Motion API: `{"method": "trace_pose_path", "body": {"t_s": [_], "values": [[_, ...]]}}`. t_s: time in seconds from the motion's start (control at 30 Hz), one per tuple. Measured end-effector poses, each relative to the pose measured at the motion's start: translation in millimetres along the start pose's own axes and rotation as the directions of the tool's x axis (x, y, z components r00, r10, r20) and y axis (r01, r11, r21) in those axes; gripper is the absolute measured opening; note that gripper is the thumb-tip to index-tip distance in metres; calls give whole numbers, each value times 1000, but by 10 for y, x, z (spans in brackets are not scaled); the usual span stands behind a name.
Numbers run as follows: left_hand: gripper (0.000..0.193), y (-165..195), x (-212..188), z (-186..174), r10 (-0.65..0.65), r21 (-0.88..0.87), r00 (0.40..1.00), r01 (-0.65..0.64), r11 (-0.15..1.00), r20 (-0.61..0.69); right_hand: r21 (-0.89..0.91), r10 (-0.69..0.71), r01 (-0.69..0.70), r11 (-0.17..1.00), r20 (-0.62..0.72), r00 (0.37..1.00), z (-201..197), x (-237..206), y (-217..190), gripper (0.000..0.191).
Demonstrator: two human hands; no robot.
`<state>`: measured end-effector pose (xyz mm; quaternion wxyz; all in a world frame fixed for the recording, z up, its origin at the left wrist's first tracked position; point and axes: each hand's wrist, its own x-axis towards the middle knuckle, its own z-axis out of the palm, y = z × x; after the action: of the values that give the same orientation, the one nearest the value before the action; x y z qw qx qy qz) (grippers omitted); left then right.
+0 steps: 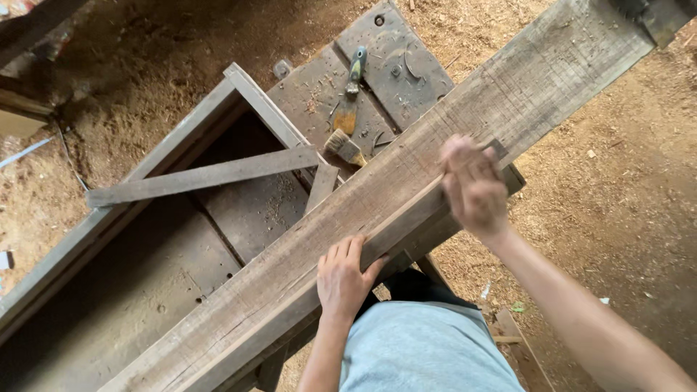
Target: The person sands a piece of wood by hand using a sanding block, moving it along the surface and edges of the wood while it is held against a workbench.
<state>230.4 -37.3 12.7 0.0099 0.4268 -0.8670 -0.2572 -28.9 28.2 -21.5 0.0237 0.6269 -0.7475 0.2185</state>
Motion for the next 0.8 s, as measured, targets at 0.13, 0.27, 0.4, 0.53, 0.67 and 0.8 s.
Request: {"method": "trace_pose_path", "body": {"t_s": [0.13, 0.27, 0.4, 0.53, 0.67, 0.8], "values": [[63, 148, 163, 127, 95, 6, 995, -95, 995, 17, 163, -239, 232, 959, 24, 971, -5, -11, 19, 47], [66, 449, 524, 270, 245, -13, 968, -244, 970, 54, -16, -83, 83, 996, 0, 997, -12, -9, 161, 44], [83, 770, 804, 344, 245, -11, 956, -246, 969, 161, -44, -59, 58, 997, -13, 998, -45, 5, 321, 39], [83, 916, 951, 324, 275, 2, 958, -276, 961, 85, 165, 29, -26, 986, -16, 999, -111, -7, 358, 39], [76, 902, 967, 270, 279, 55, 957, -283, 958, 75, 39, 3, -1, 999, -41, 999, -132, 2, 314, 45], [69, 879, 972, 278, 274, -36, 958, -272, 962, 80, 35, 67, -66, 997, -25, 997, -84, 52, 368, 41]]}}
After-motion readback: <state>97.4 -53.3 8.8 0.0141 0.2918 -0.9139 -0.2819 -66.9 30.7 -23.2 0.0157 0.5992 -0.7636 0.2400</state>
